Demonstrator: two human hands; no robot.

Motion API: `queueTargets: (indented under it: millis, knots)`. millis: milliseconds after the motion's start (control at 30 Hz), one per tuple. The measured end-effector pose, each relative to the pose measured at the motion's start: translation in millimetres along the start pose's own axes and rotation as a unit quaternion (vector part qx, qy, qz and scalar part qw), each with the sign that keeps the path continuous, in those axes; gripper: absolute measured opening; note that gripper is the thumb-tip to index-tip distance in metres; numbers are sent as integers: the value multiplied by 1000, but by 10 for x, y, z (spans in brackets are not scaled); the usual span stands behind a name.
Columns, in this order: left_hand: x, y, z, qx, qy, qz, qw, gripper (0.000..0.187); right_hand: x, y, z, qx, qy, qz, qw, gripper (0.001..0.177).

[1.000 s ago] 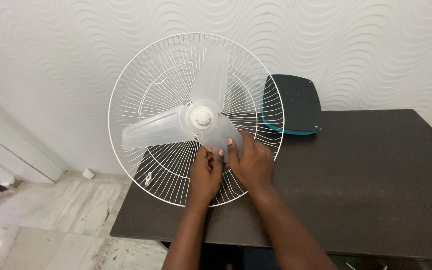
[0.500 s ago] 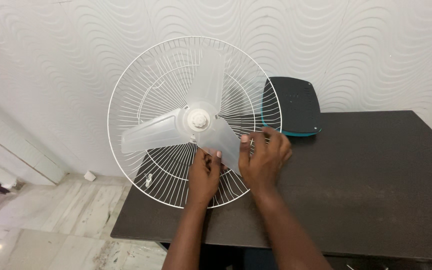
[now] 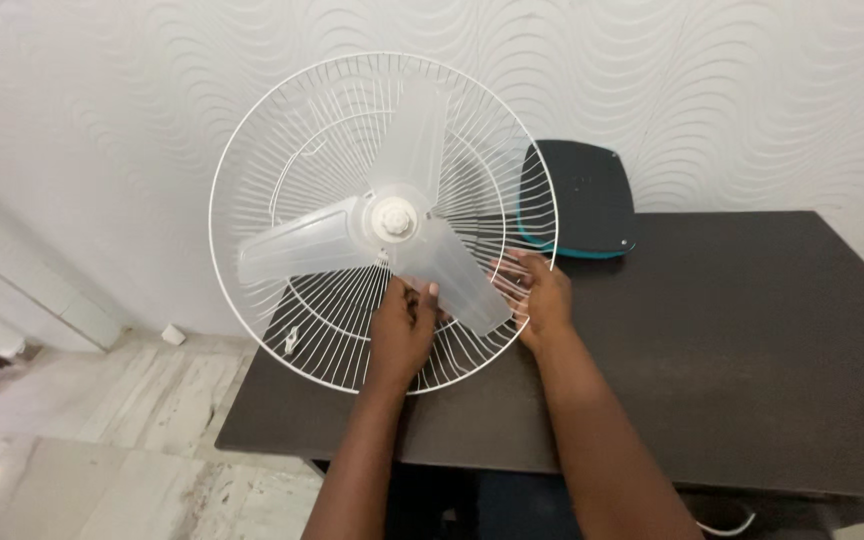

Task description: The person assembles a table fan by attaching the front grill, inserting the fan blade, and securing it with a central cap. They then attach the fan head to the base and adjust the tilt.

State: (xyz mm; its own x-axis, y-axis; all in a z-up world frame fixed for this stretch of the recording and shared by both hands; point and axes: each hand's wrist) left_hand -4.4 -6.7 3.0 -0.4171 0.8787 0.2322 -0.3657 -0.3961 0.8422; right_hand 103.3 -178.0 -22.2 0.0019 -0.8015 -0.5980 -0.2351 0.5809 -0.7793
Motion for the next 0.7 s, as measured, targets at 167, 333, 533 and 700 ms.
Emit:
queueTargets:
  millis: [167, 333, 533, 700]
  knots:
    - [46, -45, -64, -58, 6, 95, 994, 31, 62, 160, 89, 81, 35, -84, 993, 19]
    - [23, -114, -100, -85, 24, 76, 993, 32, 116, 213, 79, 139, 30, -71, 987, 13]
    - [34, -57, -74, -67, 28, 96, 993, 29, 135, 142, 24, 107, -21, 27, 994, 29]
    - [40, 11, -134, -106, 52, 187, 975, 33, 214, 200, 69, 107, -52, 55, 991, 32]
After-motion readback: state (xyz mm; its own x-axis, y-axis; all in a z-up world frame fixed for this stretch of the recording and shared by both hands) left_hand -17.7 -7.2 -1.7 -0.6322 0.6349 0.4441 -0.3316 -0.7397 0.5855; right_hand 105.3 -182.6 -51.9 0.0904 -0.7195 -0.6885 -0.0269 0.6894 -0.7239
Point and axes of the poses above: each hand's wrist, its own z-axis towards the middle knuckle, its own x-axis out of the back of the hand, y = z × x, and after that the axes turned 7 degrees about -x, right-handed
